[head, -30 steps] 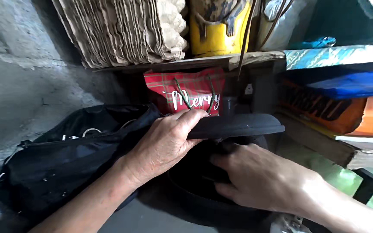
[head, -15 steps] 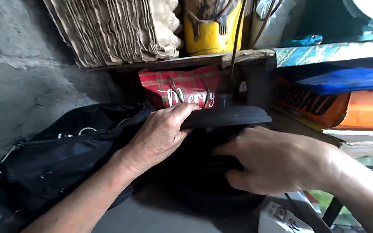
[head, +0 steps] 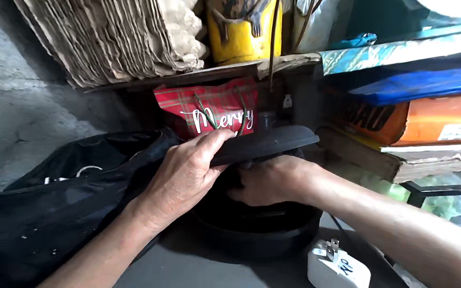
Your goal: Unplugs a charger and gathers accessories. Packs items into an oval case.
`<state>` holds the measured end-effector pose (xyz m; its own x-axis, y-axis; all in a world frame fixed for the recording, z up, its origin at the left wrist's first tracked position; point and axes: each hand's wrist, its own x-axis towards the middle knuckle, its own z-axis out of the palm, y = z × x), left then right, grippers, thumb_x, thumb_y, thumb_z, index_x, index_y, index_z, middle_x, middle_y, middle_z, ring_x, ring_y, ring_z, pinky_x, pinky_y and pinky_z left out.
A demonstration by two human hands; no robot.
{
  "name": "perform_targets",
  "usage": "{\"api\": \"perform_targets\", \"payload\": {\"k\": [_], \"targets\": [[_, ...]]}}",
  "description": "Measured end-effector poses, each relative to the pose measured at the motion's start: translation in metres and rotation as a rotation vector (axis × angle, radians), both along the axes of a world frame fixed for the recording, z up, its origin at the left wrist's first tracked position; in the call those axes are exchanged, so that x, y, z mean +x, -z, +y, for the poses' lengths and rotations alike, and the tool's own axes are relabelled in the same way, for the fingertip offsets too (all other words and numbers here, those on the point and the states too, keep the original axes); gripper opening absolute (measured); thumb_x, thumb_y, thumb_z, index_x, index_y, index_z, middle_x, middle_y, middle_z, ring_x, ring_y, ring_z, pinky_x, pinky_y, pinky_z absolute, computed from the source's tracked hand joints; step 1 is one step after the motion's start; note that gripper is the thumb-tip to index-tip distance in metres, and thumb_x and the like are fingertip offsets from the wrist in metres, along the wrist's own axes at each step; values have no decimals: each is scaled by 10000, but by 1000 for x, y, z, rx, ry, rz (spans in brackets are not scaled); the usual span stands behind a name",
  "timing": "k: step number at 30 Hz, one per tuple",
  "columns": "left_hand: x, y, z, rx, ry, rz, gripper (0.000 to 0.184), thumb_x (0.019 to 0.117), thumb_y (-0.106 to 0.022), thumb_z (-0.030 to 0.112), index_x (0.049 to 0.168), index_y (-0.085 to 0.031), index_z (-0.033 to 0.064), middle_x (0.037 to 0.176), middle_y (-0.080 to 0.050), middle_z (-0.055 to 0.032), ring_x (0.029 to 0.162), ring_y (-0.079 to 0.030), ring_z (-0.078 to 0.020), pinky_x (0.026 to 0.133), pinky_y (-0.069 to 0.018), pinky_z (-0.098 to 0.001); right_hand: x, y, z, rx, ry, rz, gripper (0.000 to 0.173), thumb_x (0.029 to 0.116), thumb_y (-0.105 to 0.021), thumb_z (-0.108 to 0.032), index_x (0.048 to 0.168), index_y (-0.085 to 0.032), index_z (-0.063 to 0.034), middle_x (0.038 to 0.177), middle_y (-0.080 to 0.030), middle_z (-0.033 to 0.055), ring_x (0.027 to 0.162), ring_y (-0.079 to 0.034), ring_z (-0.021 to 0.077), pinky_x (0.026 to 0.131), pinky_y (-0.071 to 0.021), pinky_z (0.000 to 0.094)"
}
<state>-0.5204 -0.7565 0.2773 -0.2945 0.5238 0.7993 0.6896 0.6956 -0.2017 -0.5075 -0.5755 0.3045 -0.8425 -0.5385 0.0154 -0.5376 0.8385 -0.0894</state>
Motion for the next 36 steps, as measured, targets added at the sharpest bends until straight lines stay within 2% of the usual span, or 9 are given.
{"api": "perform_targets", "payload": {"k": [4,9,12,16,23,26,29,34,36], "targets": [[-4,-7,-1,1,-7,-11,284,956,-620,173,1217,-687,84,1042,-737,-70,931,-727,-179,788,-594,-354,4,-2,51,-180,-346,-87,614,879,-784,-443,1360,-654,-86,1147,-720,153,1032,-678,287,887,-535,534],[-7,-11,4,24,-17,-6,288,942,-611,156,1209,-689,81,1006,-739,-70,903,-727,-185,756,-590,-378,-9,22,72,-253,-676,130,499,966,-649,-408,1333,-667,-70,1238,-708,128,1101,-683,227,918,-557,415],[-6,-11,1,18,-23,-15,297,954,-608,182,1223,-689,88,1028,-742,-58,933,-725,-154,793,-590,-346,-13,18,80,-238,-704,93,380,955,-634,-258,1285,-709,-86,1244,-713,110,1091,-690,207,902,-565,393],[-8,-12,-8,30,-12,-37,295,940,-611,162,1216,-691,96,1038,-742,-31,954,-715,-108,826,-585,-308,-14,11,93,-206,-629,37,476,848,-696,-110,1323,-699,-128,1276,-706,93,1159,-669,207,968,-542,411],[-5,-10,4,77,-49,-51,292,942,-609,138,1219,-691,97,1034,-741,-47,945,-719,-139,812,-588,-343,-13,17,75,-105,-706,251,649,803,-808,-138,1421,-608,-130,1385,-629,144,1292,-587,326,1045,-494,493],[-2,-6,3,65,-49,-33,315,887,-669,125,1198,-695,83,1035,-737,-64,941,-720,-159,808,-589,-346,-18,22,81,-178,-806,375,438,824,-715,-105,1262,-704,-107,1110,-744,97,1017,-720,230,839,-594,405],[0,-1,1,54,-40,-86,428,824,-761,227,1221,-692,82,1070,-731,-69,952,-715,-163,804,-592,-356,-28,27,87,-294,-825,543,201,988,-580,-173,1054,-739,-70,823,-710,35,734,-670,89,648,-543,233],[16,-5,-8,83,57,-431,665,828,-645,427,1449,-559,204,1307,-655,76,1193,-606,-5,998,-535,-281,-30,34,80,-389,-679,628,271,1035,-544,-253,917,-720,-84,735,-643,-2,676,-596,49,624,-489,201],[23,2,-6,50,54,-321,857,808,-660,637,1515,-495,181,1413,-602,14,1294,-561,-81,1045,-515,-354,-33,35,78,-446,-653,636,269,1023,-567,-253,927,-747,-77,757,-671,-2,694,-610,40,648,-507,199]]}}
